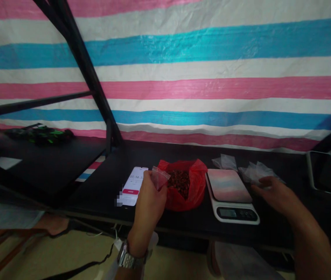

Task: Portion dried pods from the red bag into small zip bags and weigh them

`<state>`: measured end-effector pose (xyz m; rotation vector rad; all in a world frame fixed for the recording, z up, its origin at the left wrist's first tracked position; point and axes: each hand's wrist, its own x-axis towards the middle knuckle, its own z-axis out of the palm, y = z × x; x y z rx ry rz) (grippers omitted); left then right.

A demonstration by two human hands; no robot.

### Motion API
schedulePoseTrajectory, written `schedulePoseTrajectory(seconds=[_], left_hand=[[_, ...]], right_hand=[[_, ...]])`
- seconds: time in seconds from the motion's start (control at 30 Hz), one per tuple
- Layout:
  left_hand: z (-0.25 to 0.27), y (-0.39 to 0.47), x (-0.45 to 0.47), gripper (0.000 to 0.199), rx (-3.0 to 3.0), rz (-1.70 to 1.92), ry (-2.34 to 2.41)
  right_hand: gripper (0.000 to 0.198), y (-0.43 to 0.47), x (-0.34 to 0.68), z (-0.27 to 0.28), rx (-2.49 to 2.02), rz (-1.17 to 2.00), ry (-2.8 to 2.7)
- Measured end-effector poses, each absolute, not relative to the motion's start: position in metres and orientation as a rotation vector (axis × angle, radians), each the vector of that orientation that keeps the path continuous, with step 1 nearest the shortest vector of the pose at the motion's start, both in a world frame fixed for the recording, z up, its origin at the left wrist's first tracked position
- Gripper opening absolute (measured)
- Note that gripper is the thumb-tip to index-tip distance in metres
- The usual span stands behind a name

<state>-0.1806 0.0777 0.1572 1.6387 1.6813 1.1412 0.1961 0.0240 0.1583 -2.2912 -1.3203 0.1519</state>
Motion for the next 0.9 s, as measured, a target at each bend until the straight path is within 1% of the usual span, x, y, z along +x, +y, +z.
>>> schedulePoseTrajectory(seconds=[0.1,0.17,0.23,0.27,0.3,0.37,0.43,0.5,0.6,0.63,0.67,0.77,0.83,0.9], left_hand=[[0.152,0.080,-0.186,0.029,1.600,1.127,1.660],[0.151,0.080,-0.186,0.030,1.602,1.099,1.680],[0.150,0.080,-0.185,0.027,1.618,1.056,1.687],[0.150,0.079,-0.185,0.026,1.624,1.044,1.684],[0.151,0.078,-0.184,0.028,1.628,1.051,1.677],[0.157,0.074,-0.184,0.035,1.625,1.147,1.636],[0.168,0.066,-0.182,0.043,1.609,1.312,1.528],[0.179,0.056,-0.179,0.045,1.596,1.421,1.356],[0.185,0.051,-0.171,0.038,1.685,1.195,0.962],[0.183,0.053,-0.168,0.036,1.728,1.112,0.926],[0.179,0.057,-0.167,0.034,1.787,1.076,0.967],[0.159,0.074,-0.169,0.030,1.916,1.007,1.369],[0.149,0.083,-0.174,0.031,1.877,0.991,1.446],[0.144,0.087,-0.179,0.031,1.837,1.021,1.442]], right_hand=[[0.022,0.019,0.175,0.189,-2.176,0.262,-1.162],[0.022,0.021,0.144,0.211,-2.019,0.280,-1.098],[0.031,0.027,0.098,0.226,-1.727,0.240,-1.224],[0.029,0.032,0.074,0.230,-1.562,0.210,-1.300],[0.026,0.038,0.050,0.230,-1.469,0.262,-1.472],[0.017,0.051,0.009,0.224,-1.345,0.328,-1.777],[0.019,0.062,-0.013,0.213,-1.399,0.448,-2.020],[0.023,0.068,-0.018,0.203,-1.503,0.539,-2.155],[0.028,0.068,-0.006,0.195,-1.570,0.542,-2.252],[0.031,0.068,-0.002,0.194,-1.603,0.501,-2.262],[0.032,0.067,0.002,0.193,-1.663,0.448,-2.260],[0.034,0.067,0.006,0.191,-1.936,0.336,-2.219],[0.035,0.069,0.006,0.188,-2.048,0.345,-2.199],[0.036,0.071,0.006,0.183,-2.034,0.373,-2.182]])
